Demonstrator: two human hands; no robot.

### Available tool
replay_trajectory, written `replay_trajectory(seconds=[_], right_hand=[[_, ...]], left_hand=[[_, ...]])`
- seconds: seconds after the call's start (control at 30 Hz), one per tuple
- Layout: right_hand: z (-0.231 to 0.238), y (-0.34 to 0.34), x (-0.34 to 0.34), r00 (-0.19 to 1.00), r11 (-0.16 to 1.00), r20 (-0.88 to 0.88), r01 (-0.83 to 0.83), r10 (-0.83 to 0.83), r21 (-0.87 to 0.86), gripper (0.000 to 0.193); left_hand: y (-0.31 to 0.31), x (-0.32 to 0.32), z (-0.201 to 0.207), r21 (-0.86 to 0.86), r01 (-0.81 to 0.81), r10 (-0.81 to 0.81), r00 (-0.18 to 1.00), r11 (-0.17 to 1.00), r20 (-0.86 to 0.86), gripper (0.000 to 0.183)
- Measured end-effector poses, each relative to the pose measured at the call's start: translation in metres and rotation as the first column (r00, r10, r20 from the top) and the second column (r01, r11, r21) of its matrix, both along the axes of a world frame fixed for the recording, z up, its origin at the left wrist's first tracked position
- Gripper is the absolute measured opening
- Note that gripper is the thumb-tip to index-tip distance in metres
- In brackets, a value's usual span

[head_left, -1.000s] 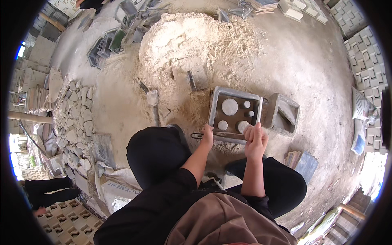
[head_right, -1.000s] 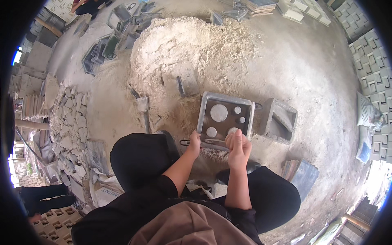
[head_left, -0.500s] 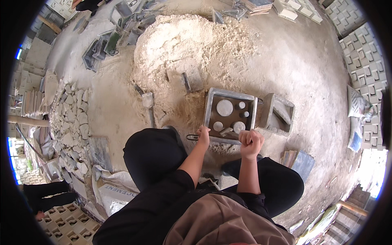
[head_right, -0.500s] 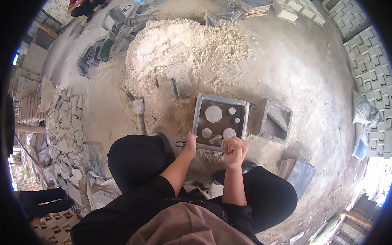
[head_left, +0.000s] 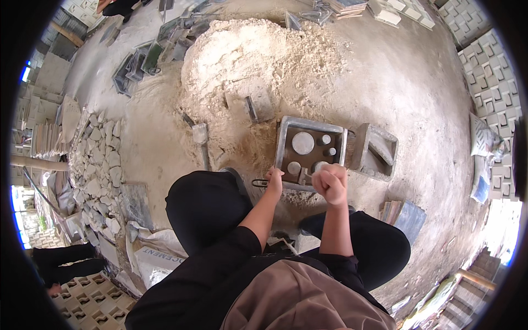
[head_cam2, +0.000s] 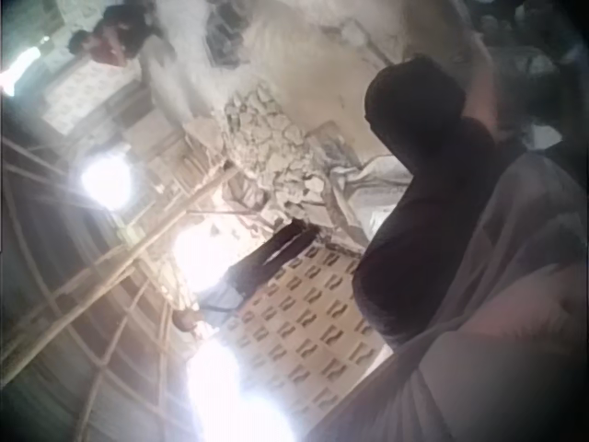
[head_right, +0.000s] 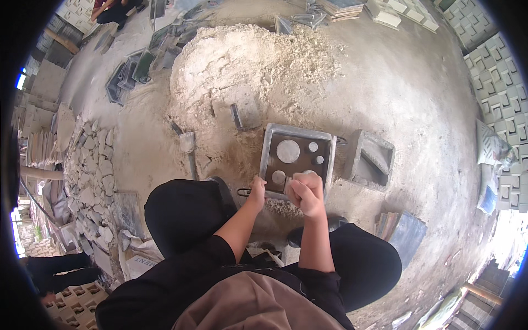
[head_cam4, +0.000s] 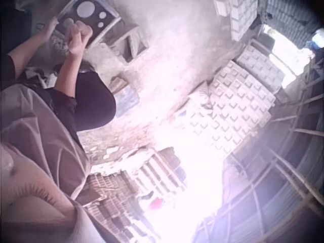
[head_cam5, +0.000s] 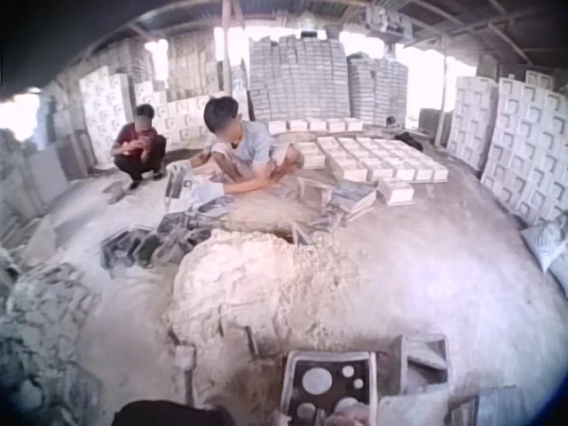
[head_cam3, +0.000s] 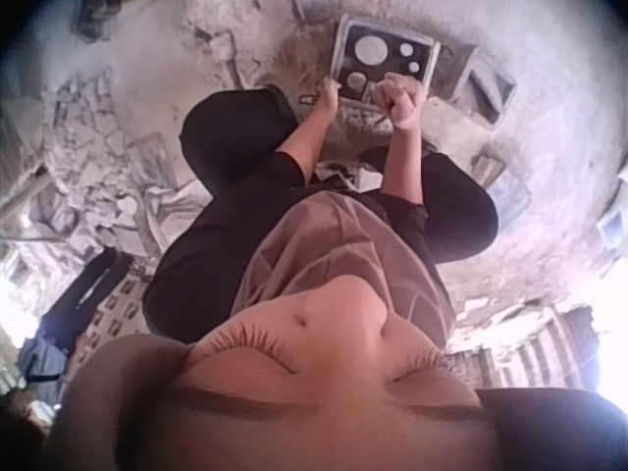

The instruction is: The person fills a metal mold with dry sand mixture, compacts it with a small tool, and smooths the surface by hand and with a scraper.

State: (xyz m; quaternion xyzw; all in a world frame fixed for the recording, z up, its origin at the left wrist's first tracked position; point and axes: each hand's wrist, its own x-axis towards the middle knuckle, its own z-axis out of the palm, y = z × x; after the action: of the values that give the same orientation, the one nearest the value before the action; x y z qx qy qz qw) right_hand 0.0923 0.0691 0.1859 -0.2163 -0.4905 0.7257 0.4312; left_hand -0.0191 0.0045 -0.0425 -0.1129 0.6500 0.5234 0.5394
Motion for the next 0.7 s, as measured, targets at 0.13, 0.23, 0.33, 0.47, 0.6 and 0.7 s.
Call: replay_trajectory(seconds=[0.13,0.23,0.33,0.47,0.6,0.7], right_hand=[[-0.001,0.001,-0.007,0.992,0.992,0.039,0.124,-0.122,-0.026,0.04],[0.015,-0.003,-0.005,0.989,0.992,0.075,0.123,-0.126,0.041,0.038],[0.0,-0.002,-0.007,0.982,0.979,0.093,0.176,-0.167,-0.104,0.033],[0.002,-0.003,-0.005,0.965,0.961,0.063,0.261,-0.256,-0.092,0.033],[0.024,-0.004,0.005,0.986,0.986,0.068,0.159,-0.155,-0.06,0.032],[-0.007,0.001,-0.001,0.986,0.984,0.069,0.158,-0.152,-0.089,0.031]], left_hand=[[-0.006,-0.01,-0.008,0.047,0.111,-0.107,0.991,0.993,-0.084,0.024],[-0.006,-0.009,-0.015,0.145,0.094,-0.077,0.99,0.985,-0.115,0.023],[-0.003,-0.003,-0.007,0.122,0.065,-0.06,0.997,0.99,-0.046,0.023],[-0.003,-0.011,-0.013,0.09,0.062,-0.057,0.997,0.994,-0.053,0.024],[-0.006,-0.006,-0.002,0.191,0.092,-0.08,0.994,0.977,-0.07,0.024],[-0.001,-0.007,0.0,0.06,0.058,-0.057,0.998,0.997,-0.007,0.025]])
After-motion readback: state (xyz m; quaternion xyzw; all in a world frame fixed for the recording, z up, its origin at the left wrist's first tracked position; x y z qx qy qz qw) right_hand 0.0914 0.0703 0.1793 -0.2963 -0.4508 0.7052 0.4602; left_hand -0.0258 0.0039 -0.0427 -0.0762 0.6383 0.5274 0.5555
